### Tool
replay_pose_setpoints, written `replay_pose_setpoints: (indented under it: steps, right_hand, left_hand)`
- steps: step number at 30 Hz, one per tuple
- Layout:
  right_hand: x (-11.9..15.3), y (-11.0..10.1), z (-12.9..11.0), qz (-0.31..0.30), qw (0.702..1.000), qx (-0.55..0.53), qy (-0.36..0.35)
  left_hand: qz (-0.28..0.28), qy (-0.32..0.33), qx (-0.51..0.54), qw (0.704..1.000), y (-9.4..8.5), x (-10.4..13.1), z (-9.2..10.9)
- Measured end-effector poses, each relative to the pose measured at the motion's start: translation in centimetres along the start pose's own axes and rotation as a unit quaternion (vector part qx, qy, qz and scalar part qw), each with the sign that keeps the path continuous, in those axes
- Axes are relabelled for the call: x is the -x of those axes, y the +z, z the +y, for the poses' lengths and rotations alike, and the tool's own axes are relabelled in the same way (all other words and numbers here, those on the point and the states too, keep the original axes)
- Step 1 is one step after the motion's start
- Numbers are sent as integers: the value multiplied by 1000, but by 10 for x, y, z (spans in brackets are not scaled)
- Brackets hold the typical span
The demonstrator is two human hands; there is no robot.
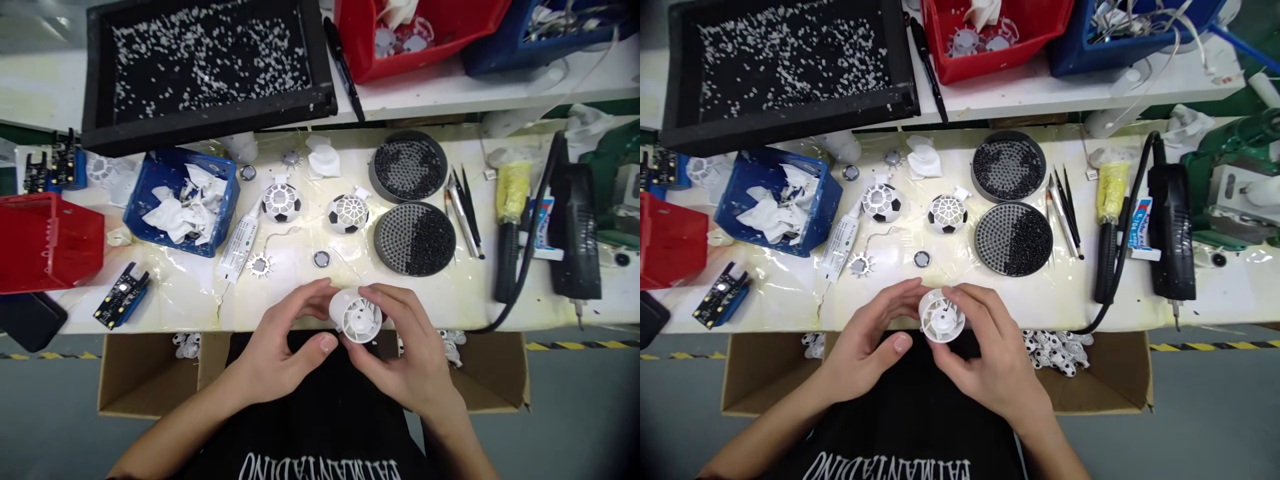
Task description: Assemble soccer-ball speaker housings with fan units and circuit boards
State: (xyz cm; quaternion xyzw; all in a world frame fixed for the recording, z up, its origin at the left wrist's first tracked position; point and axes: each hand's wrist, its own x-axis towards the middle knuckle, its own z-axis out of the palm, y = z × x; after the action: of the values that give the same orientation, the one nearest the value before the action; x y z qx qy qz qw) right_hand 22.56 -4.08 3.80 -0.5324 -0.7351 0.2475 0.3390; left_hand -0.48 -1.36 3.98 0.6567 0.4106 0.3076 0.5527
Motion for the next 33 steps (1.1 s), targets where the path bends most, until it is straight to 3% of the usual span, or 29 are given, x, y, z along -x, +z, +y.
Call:
replay_pose_setpoints:
  steps: [2, 6, 10, 14, 18, 23, 27, 31, 33]
  right_hand:
    - [1, -2, 2, -29, 999, 2, -23]
    - [2, -15, 21, -129, 988, 60, -55]
    - [-3, -35, 34, -194, 976, 84, -61]
    - [-10, -34, 13, -127, 989, 37, -64]
    - [-12, -6, -15, -49, 997, -24, -61]
    - [-16, 23, -22, -67, 995, -10, -77]
    - [-24, 29, -21, -126, 982, 107, -91]
    - [-30, 30, -22, -121, 984, 101, -86]
    - [-31, 29, -21, -117, 986, 91, -75]
  left_hand:
    - [-7, 14, -52, 999, 3, -5, 2]
    - [86, 100, -289, 948, 2, -8, -3]
    - [123, 110, -371, 914, -6, -6, -9]
    - [92, 114, -405, 903, -9, -3, -13]
    - [65, 112, -416, 900, -9, 5, -15]
    - [49, 127, -406, 904, -12, 12, -20]
    - [96, 121, -383, 911, -11, 11, -24]
    - [149, 125, -352, 915, -10, 15, -20]
    - [190, 130, -352, 907, -22, 25, -16]
